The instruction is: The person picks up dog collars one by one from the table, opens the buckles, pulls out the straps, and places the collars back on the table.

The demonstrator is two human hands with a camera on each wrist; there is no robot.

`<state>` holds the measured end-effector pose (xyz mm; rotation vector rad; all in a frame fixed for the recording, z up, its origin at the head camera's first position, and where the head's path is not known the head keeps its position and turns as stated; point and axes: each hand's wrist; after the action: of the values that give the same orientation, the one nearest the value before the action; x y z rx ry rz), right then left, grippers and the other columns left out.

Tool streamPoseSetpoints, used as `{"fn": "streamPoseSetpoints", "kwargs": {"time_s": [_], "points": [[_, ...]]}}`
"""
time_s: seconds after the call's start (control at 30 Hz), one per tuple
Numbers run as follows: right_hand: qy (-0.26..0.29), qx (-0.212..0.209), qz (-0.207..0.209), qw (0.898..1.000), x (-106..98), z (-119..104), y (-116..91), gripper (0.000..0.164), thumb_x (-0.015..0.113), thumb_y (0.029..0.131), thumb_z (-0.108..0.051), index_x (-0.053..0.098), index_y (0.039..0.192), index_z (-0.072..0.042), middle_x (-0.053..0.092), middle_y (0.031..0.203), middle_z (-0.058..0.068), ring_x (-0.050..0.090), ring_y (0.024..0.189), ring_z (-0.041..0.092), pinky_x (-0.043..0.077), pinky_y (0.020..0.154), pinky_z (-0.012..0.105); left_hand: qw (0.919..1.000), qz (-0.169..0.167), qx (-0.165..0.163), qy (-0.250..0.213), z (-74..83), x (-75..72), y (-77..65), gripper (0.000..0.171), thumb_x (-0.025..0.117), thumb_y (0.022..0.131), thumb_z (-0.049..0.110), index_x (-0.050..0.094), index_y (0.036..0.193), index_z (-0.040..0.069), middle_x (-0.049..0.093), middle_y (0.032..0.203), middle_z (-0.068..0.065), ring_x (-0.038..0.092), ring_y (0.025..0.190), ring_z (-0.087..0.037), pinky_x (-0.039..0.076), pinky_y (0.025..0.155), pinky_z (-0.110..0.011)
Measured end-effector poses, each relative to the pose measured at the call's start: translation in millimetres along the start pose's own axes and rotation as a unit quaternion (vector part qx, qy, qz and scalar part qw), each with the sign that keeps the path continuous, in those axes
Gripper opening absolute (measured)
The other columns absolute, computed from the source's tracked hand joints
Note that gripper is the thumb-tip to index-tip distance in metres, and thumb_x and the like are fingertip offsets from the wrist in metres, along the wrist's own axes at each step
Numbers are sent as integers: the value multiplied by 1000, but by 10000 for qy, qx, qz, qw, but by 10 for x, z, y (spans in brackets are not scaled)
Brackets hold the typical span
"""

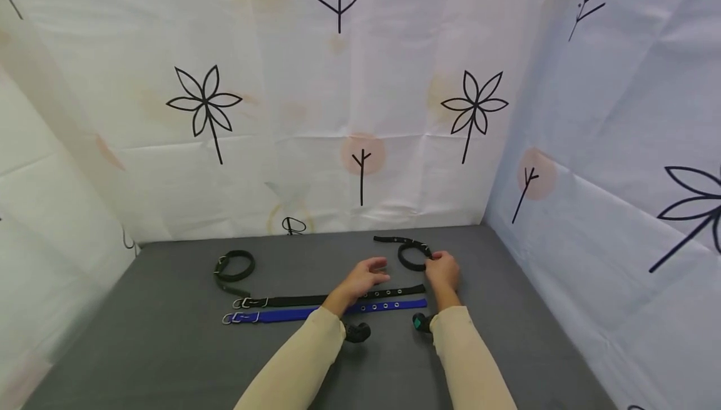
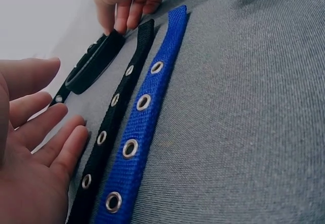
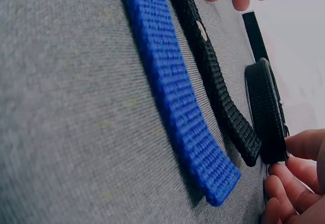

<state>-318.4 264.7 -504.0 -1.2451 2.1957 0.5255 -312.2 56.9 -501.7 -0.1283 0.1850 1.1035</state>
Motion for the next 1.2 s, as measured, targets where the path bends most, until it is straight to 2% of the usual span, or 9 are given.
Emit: {"fn": "streamPoseSetpoints", "kwargs": {"time_s": [0.27,0.6,0.73,0.87,0.97,1.07,1.2], "points": [[-101,-284,-328,9990,28,14,-16,27,65,91,-13,66,112,3,67,106,20,61,94,35,46,79,46,9999,23,41,112,-29,43,40,57,64,92,2,41,143,-6,44,144,-22,48,125,-38,41,100,-49],[25,-438,-294,9986,95,-21,-59,25,69,88,-12,68,107,3,69,103,20,61,94,35,46,80,46,9991,87,-205,351,-21,72,90,62,66,91,6,38,146,-2,43,145,-19,50,124,-34,44,97,-46],[227,-391,-376,9983,110,-28,-67,25,68,87,-8,66,108,5,68,105,22,61,96,37,46,82,47,9996,128,-196,169,-22,79,103,63,66,90,5,38,145,-5,44,144,-20,51,122,-35,43,97,-46],[540,-334,-343,9974,145,-64,-90,33,67,84,-2,62,115,7,66,109,24,62,99,39,48,84,48,9979,382,-267,-447,-46,74,123,61,66,91,5,38,144,-7,46,141,-23,50,123,-36,44,97,-46],[741,-358,-297,9962,183,-90,-116,38,66,82,2,61,119,8,66,109,25,61,99,39,49,82,46,9902,769,-390,-1095,-53,72,124,56,65,92,4,42,141,-9,49,138,-26,52,122,-36,45,96,-44],[920,-425,-291,9944,232,-122,-153,39,65,79,6,61,118,7,66,106,25,61,96,38,50,76,42,9757,1339,-545,-1644,-54,76,124,49,66,91,3,48,135,-12,54,131,-27,57,116,-35,49,92,-40],[1099,-527,-239,9923,295,-193,-219,39,64,78,10,63,117,6,66,103,24,61,92,37,49,68,36,9568,2060,-593,-1963,-75,74,131,43,69,88,0,55,127,-12,60,122,-26,64,104,-32,53,84,-36]]}}
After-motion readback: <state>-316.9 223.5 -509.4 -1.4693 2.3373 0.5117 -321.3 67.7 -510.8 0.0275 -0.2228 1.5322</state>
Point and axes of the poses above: each hand's wrist, its own y-axis towards the middle knuckle, its own x-axis out of the palm, z = x × y
